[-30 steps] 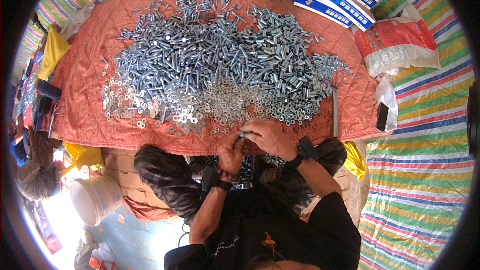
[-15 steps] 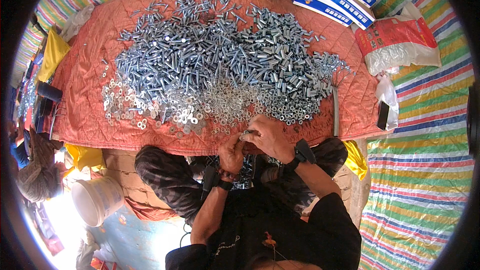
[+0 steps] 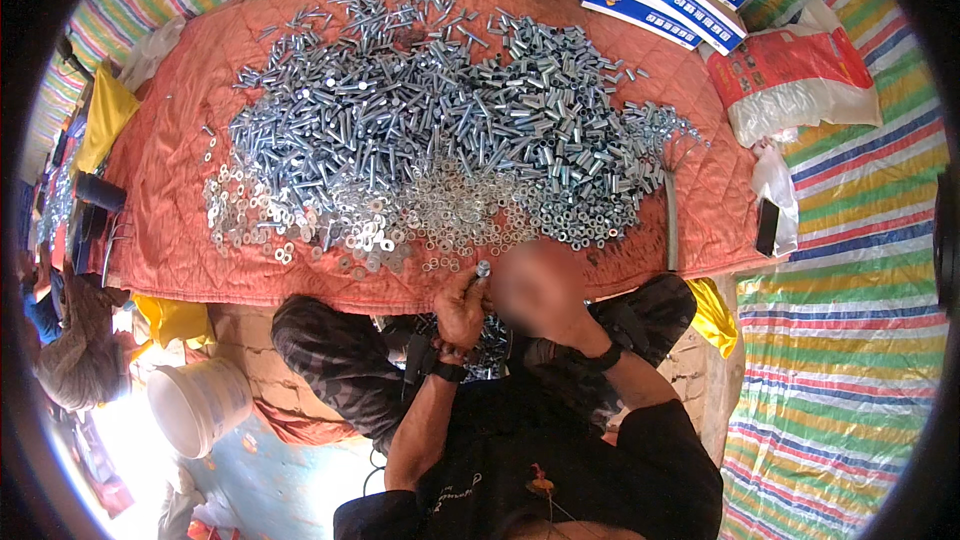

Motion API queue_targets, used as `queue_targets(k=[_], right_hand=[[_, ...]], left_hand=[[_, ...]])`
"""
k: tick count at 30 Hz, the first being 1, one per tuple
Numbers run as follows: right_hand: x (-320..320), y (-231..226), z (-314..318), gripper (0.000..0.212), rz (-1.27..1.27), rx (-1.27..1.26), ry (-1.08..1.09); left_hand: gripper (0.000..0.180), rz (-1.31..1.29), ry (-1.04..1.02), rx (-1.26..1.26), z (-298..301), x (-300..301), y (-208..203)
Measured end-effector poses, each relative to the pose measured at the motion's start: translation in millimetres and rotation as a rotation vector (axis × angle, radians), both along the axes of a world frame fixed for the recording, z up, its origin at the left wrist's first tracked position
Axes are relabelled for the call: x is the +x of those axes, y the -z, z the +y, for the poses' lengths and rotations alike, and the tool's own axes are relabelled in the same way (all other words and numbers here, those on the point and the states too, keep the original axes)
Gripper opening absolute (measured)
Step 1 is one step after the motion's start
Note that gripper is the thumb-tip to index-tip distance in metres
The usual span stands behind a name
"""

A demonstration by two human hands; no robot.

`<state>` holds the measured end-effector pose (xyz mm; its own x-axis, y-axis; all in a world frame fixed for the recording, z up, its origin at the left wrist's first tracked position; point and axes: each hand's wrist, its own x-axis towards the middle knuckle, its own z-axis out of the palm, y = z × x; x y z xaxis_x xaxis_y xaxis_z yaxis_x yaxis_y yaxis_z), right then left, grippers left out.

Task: Assembling nuts and washers onto metal bolts.

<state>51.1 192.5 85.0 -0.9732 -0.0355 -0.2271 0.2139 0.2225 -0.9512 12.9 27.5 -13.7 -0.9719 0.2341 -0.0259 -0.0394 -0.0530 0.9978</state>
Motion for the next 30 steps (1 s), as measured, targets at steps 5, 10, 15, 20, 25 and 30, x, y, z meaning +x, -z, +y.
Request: queue_targets(k=[5,10,15,20,25,30], right_hand=[[-9,21,-18,0.077,0.331,0.081,-0.099],[9,14,-7,0.067,0.010,-0.308,0.044],[-18,39,5,0.044,0.201,0.140,0.158],[-67,76,50,0.020,0.449,0.457,0.304],[-103,80,58,0.010,0.568,0.609,0.274],[-117,79,49,0.010,0.515,0.733,0.267]], left_hand=[[0.021,0.279,-0.060,-0.107,-7,-5,32],[0.021,-0.023,-0.029,0.042,1,0,5],[0.021,-0.111,-0.048,0.103,0,1,10],[0.022,-0.178,0.179,-0.096,-11,6,-8],[0.020,0.084,0.318,-0.326,-18,7,-23],[0.016,0.347,0.094,-0.415,-4,-57,-48]])
